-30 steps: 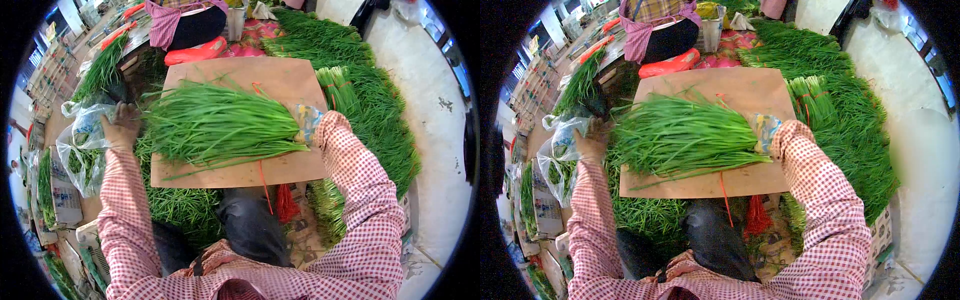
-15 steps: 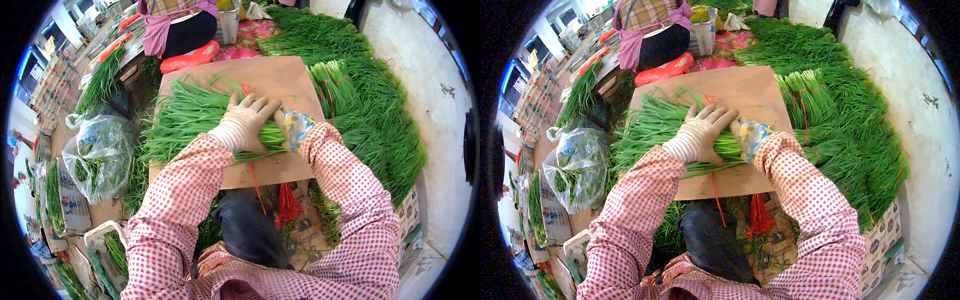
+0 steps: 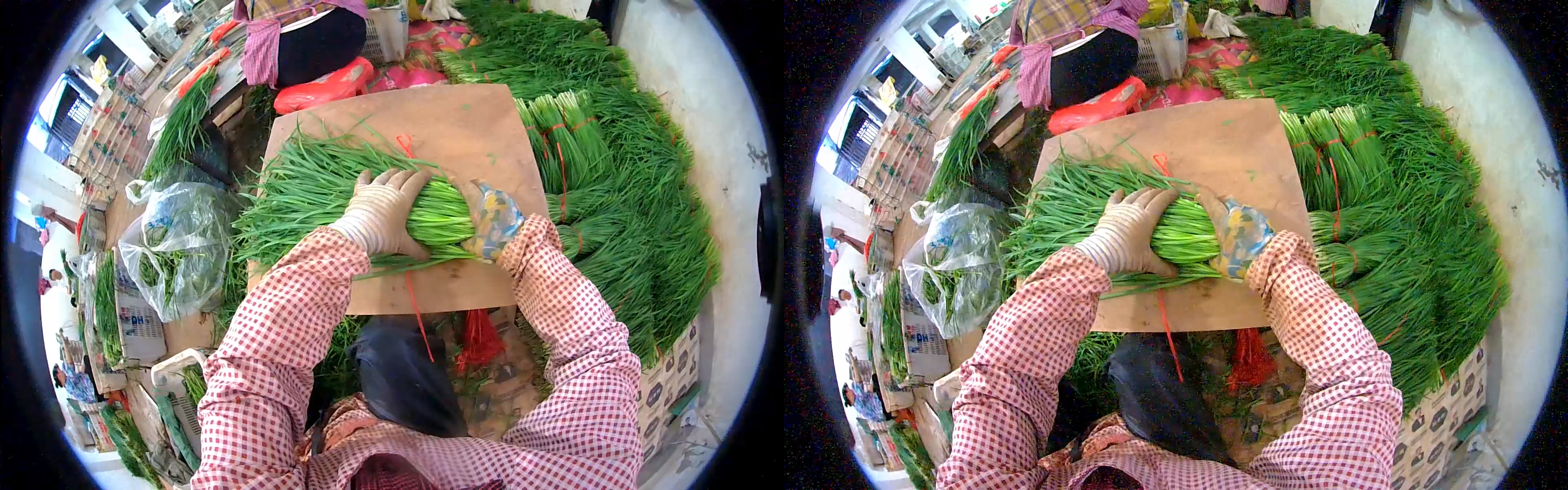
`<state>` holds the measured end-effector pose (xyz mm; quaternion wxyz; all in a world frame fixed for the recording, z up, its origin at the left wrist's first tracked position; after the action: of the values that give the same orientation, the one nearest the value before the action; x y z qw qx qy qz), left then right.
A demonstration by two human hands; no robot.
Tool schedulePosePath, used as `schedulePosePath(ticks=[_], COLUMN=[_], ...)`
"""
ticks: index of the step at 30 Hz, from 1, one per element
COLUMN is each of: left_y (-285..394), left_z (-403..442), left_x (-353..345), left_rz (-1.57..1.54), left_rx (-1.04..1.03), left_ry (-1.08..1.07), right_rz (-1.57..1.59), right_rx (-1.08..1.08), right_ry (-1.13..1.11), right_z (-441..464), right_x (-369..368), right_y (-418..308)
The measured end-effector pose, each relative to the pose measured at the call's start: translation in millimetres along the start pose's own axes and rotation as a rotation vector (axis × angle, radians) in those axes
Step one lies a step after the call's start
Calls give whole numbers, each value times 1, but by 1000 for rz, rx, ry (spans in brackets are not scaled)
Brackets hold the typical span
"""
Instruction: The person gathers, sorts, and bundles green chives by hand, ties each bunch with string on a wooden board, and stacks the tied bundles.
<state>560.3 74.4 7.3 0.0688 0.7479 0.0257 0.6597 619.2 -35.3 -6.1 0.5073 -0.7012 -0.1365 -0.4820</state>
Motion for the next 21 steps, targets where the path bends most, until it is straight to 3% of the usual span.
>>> schedulePosePath(ticks=[6,8,14,16,18,20,21], left_y=[-3,-3,-3,-3,-5,-5,-6], left_z=[0,1,-2,-2,0,-1,-2], left_x=[-3,-2,1,-2,-5,-5,-5], left_rz=[-42,-49,-43,-58,-68,-79,-93], left_rx=[23,38,50,58,73,76,85], left_ry=[-60,-59,-59,-118,-86,-66,-20], right_rz=[42,-186,-594,-463,-447,13,94], right_rx=[88,128,8,-309,-243,-370,-364], right_ry=[-164,102,-51,-390,-307,-512,-547], right_z=[-28,-17,25,41,50,43,41], right_x=[51,73,32,3,-1,-19,-24], right_y=[-22,-7,-68,-28,-9,1,-1])
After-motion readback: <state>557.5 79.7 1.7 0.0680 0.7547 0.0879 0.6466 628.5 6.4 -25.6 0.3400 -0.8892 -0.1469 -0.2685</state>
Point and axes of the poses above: each hand's wrist, its own z-axis towards the middle knuckle, its own x-axis out of the back of the hand, y = z × x, the point moved 9 cm from there along z, towards the middle knuckle, and after that the axes turned 5 degrees about -x, right-handed, at the moved point
